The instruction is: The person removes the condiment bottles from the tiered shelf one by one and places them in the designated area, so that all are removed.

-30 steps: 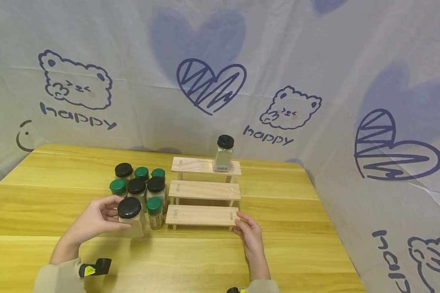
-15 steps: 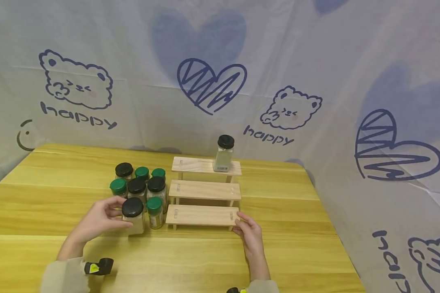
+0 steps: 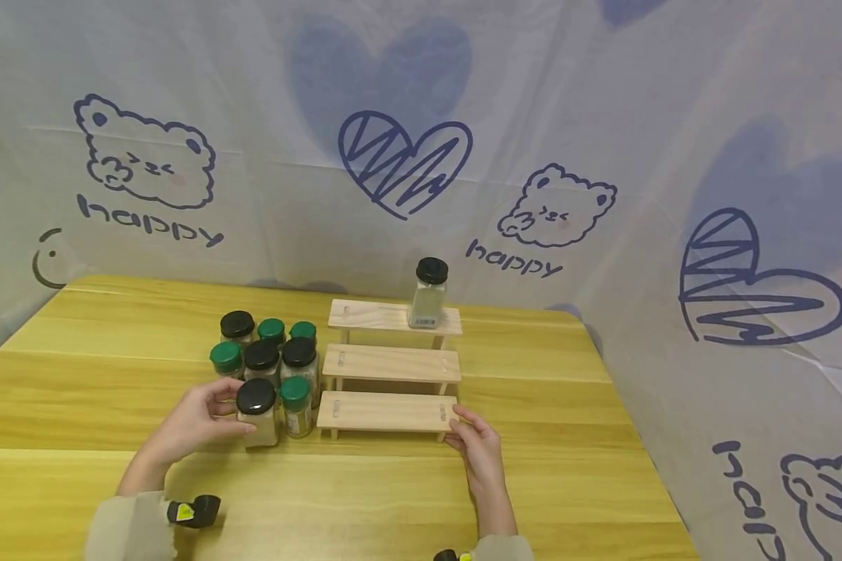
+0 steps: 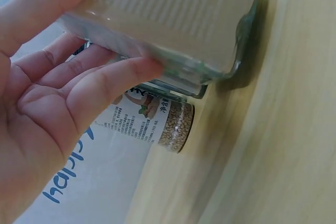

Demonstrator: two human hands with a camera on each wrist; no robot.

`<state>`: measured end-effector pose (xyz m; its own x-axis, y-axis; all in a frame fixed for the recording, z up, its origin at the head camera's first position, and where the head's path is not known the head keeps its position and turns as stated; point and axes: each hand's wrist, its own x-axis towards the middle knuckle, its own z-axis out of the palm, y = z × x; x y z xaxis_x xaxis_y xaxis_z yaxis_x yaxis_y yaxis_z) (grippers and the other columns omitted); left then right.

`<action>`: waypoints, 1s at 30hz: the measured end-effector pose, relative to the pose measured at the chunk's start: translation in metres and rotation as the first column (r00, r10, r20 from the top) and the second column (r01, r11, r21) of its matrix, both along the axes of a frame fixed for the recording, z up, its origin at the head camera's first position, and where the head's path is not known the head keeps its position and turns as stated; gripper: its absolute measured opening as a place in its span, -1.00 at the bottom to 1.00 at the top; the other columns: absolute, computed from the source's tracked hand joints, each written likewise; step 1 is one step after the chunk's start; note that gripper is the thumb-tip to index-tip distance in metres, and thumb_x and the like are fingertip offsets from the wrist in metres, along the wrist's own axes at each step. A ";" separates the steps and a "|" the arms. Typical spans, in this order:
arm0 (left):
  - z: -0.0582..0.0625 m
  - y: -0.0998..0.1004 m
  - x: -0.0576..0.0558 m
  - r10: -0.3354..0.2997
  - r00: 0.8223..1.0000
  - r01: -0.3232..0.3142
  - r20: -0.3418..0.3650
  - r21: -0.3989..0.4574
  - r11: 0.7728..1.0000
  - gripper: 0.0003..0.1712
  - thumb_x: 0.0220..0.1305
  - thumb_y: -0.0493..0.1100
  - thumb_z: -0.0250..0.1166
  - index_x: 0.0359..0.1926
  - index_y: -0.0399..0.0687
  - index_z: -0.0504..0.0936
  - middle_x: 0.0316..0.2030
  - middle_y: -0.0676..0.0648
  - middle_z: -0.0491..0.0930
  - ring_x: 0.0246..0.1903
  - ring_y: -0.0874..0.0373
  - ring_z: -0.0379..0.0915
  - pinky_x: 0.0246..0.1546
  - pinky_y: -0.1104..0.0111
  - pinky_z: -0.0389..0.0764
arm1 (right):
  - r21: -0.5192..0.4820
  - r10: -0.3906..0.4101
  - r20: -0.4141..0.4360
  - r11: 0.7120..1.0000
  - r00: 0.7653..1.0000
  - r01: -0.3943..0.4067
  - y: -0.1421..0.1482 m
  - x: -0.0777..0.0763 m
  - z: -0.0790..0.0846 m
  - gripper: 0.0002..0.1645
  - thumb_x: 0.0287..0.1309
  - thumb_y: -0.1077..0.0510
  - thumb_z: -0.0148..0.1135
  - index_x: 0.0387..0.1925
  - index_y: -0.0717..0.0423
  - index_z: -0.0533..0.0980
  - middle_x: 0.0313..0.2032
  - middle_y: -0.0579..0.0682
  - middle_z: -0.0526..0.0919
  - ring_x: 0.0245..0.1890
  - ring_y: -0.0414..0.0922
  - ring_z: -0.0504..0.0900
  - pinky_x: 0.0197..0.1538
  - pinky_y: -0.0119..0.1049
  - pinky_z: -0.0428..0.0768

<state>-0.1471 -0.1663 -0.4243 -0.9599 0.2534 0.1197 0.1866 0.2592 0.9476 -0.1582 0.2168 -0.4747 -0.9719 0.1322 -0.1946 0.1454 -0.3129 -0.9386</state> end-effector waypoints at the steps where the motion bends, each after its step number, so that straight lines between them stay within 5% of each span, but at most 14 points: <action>1: 0.000 0.000 0.000 0.006 1.000 -0.006 -0.001 -0.004 1.000 -0.44 -0.17 -0.33 0.44 -0.10 -0.44 0.44 -0.20 -0.30 0.54 -0.18 -0.10 0.51 -0.20 0.31 0.55 | -0.001 0.000 -0.001 1.000 1.000 0.000 0.000 0.000 0.000 -0.74 0.09 0.42 0.08 -0.14 0.28 0.50 -0.34 0.03 0.53 -0.44 -0.15 0.56 -0.23 -0.33 0.58; 14: -0.010 0.003 -0.003 0.061 0.998 -0.061 -0.001 -0.033 0.998 -0.44 -0.14 -0.30 0.43 -0.08 -0.43 0.43 -0.17 -0.29 0.51 -0.16 -0.12 0.48 -0.14 0.22 0.52 | 0.007 -0.009 0.005 1.000 1.000 0.009 -0.001 -0.001 -0.001 -0.73 0.09 0.43 0.08 -0.14 0.28 0.50 -0.33 0.05 0.54 -0.44 -0.16 0.57 -0.24 -0.33 0.58; 30: -0.011 0.005 -0.003 0.132 0.988 -0.136 0.076 0.042 0.990 -0.33 -0.12 -0.35 0.41 0.01 -0.50 0.29 -0.10 -0.35 0.44 -0.14 -0.06 0.44 -0.19 0.45 0.50 | -0.004 -0.017 0.007 1.000 1.000 0.017 0.000 -0.001 0.000 -0.75 0.08 0.44 0.08 -0.18 0.23 0.52 -0.33 0.04 0.53 -0.45 -0.16 0.56 -0.24 -0.34 0.58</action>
